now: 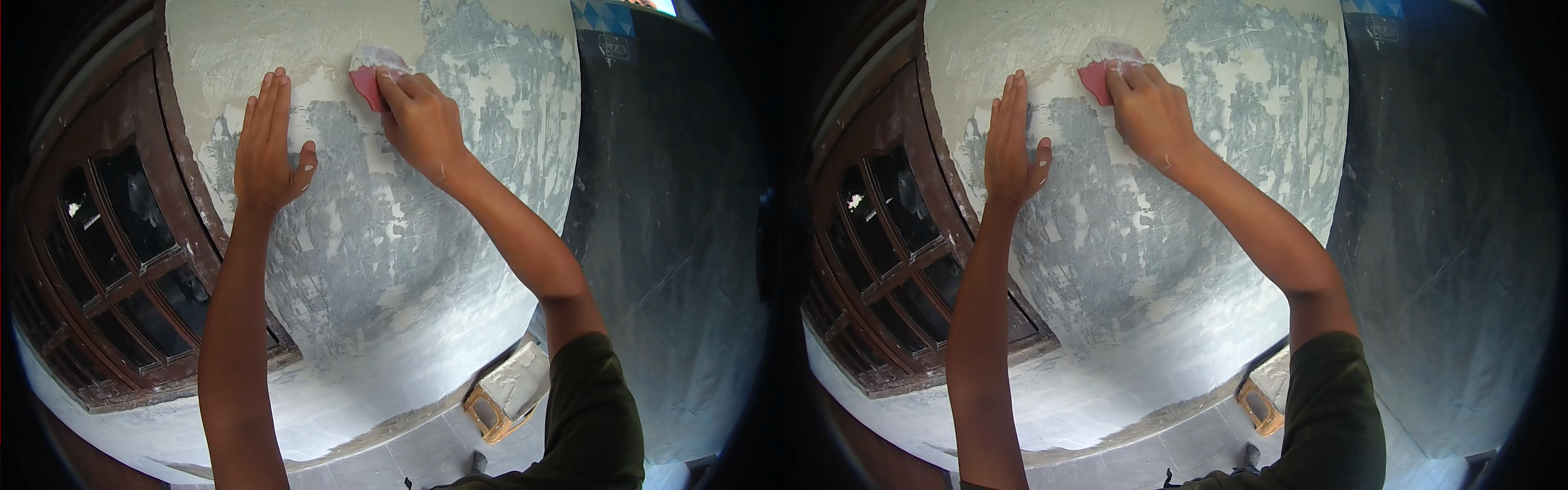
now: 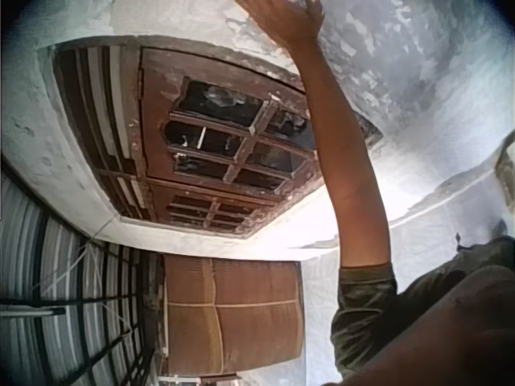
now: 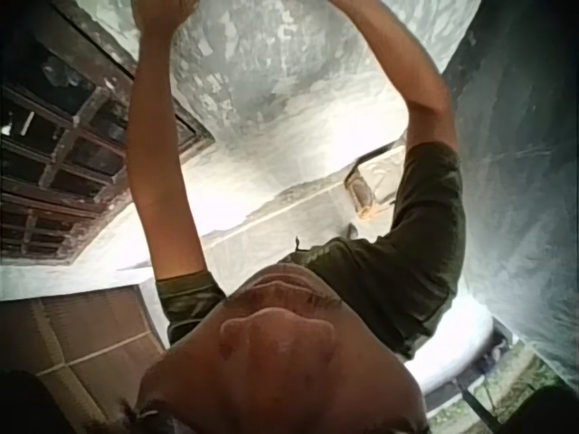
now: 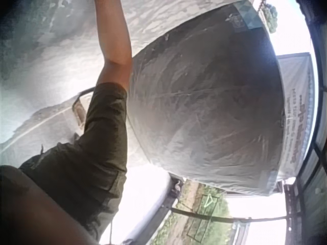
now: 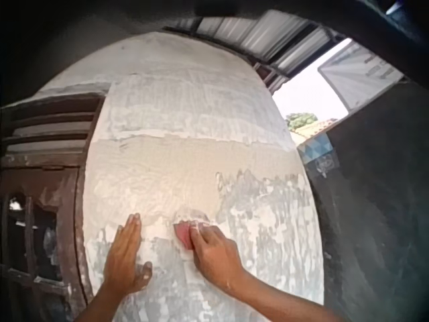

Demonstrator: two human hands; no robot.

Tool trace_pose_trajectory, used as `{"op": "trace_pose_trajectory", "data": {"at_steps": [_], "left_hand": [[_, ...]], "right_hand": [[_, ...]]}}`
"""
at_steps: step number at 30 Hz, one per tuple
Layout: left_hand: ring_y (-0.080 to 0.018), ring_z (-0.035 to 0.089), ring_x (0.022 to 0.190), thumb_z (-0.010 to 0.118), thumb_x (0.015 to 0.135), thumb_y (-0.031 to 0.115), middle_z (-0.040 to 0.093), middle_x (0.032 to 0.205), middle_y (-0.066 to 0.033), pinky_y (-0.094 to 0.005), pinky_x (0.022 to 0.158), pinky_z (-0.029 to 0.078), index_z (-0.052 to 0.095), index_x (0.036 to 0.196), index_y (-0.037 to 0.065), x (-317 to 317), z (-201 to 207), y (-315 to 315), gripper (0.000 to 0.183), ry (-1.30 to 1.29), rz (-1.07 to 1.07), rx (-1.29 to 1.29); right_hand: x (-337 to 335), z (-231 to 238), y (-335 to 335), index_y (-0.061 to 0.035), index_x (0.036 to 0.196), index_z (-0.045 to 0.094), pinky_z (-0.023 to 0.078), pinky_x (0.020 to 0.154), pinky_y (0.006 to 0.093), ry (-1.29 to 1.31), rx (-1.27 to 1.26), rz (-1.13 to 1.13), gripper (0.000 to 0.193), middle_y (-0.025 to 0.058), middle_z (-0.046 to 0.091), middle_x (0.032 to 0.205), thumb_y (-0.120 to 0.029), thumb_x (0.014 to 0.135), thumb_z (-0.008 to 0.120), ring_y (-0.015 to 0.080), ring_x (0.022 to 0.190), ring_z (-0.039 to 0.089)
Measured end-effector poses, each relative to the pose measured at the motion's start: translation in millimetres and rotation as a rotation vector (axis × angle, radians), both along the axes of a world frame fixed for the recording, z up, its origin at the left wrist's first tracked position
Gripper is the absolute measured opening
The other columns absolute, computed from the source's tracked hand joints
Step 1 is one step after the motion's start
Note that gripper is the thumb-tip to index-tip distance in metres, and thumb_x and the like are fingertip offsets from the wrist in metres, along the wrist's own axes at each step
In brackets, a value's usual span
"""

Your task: The person applies wall putty to a damaged exterior wall near a window frame using a putty knife.

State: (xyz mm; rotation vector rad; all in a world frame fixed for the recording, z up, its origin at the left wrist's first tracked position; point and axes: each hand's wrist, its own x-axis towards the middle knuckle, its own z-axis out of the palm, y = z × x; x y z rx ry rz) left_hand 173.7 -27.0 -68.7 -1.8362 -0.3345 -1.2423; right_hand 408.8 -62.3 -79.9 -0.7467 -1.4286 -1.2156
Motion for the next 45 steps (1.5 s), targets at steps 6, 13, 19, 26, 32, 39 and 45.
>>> {"op": "trace_pose_trajectory", "data": {"at_steps": [6, 13, 19, 26, 32, 39, 45], "left_hand": [[-0.0377, 0.028, 0.15, 0.049, 0.09, 0.027, 0.031, 0.161, -0.0204, -0.0519, 0.122, 0.02, 0.023, 0.156, -0.003, 7.4, 0.2, 4.6, 0.078, -0.002, -0.017, -0.003], [-0.036, 0.031, 0.149, 0.047, 0.092, 0.035, 0.036, 0.158, -0.0209, -0.0519, 0.121, 0.024, 0.027, 0.155, -0.004, -6.0, 0.3, 4.1, 0.076, -0.019, 0.0, 0.015], [-0.0369, 0.03, 0.149, 0.048, 0.092, 0.035, 0.035, 0.159, -0.0212, -0.0524, 0.121, 0.024, 0.027, 0.155, -0.004, 10.8, 2.1, 5.6, 0.077, -0.012, -0.039, 0.016], [-0.0387, 0.028, 0.15, 0.048, 0.091, 0.028, 0.031, 0.16, -0.0228, -0.0521, 0.122, 0.019, 0.022, 0.156, -0.005, -2.1, 0.7, 0.8, 0.078, -0.009, -0.022, -0.004], [-0.0386, 0.027, 0.15, 0.045, 0.095, 0.032, 0.031, 0.16, -0.0225, -0.053, 0.122, 0.019, 0.023, 0.156, -0.004, 6.6, 0.9, 2.8, 0.075, -0.007, -0.019, -0.001], [-0.0383, 0.027, 0.15, 0.043, 0.096, 0.035, 0.031, 0.16, -0.0221, -0.0525, 0.122, 0.02, 0.022, 0.156, -0.004, -0.1, 0.1, 4.2, 0.075, -0.005, 0.014, 0.002], [-0.0367, 0.03, 0.149, 0.048, 0.091, 0.033, 0.035, 0.159, -0.0209, -0.0536, 0.121, 0.023, 0.027, 0.155, -0.004, 6.5, 1.8, 4.2, 0.077, -0.008, 0.004, 0.012]], "right_hand": [[19.4, 33.6, 33.2, 0.0016, 0.111, 0.065, 0.057, 0.062, 0.0377, 0.072, -0.018, -0.237, 0.033, 0.0123, 0.068, 0.091, -0.004, 0.079, 0.066, 0.0288, 0.087, 0.067], [-16.3, -21.3, 3.4, 0.0029, 0.12, 0.065, 0.057, 0.058, 0.0367, -0.064, -0.057, 0.029, 0.042, 0.0117, 0.067, 0.092, -0.004, 0.079, 0.065, 0.0264, 0.088, 0.066], [27.9, 44.9, 29.1, -0.0023, 0.116, 0.065, 0.057, 0.065, 0.0381, 0.054, 0.05, -0.18, 0.038, 0.0104, 0.068, 0.094, -0.004, 0.079, 0.068, 0.0297, 0.088, 0.066], [-13.4, -11.6, -3.2, -0.0001, 0.112, 0.067, 0.059, 0.063, 0.0353, -0.193, -0.094, 0.017, 0.033, 0.01, 0.065, 0.096, -0.005, 0.079, 0.065, 0.0263, 0.093, 0.066], [53.0, 76.6, 25.6, -0.0015, 0.112, 0.067, 0.059, 0.064, 0.0375, -0.023, 0.119, -0.147, 0.037, 0.0109, 0.068, 0.093, -0.002, 0.075, 0.066, 0.0286, 0.089, 0.067], [37.6, -33.8, 25.2, -0.0021, 0.12, 0.065, 0.059, 0.064, 0.0374, -0.12, -0.106, -0.131, 0.044, 0.0102, 0.067, 0.096, -0.002, 0.076, 0.067, 0.0271, 0.093, 0.066], [62.2, 64.9, 17.6, -0.0066, 0.119, 0.068, 0.056, 0.069, 0.0371, 0.027, 0.159, -0.032, 0.04, 0.0083, 0.068, 0.091, -0.002, 0.079, 0.069, 0.0276, 0.084, 0.065]]}}
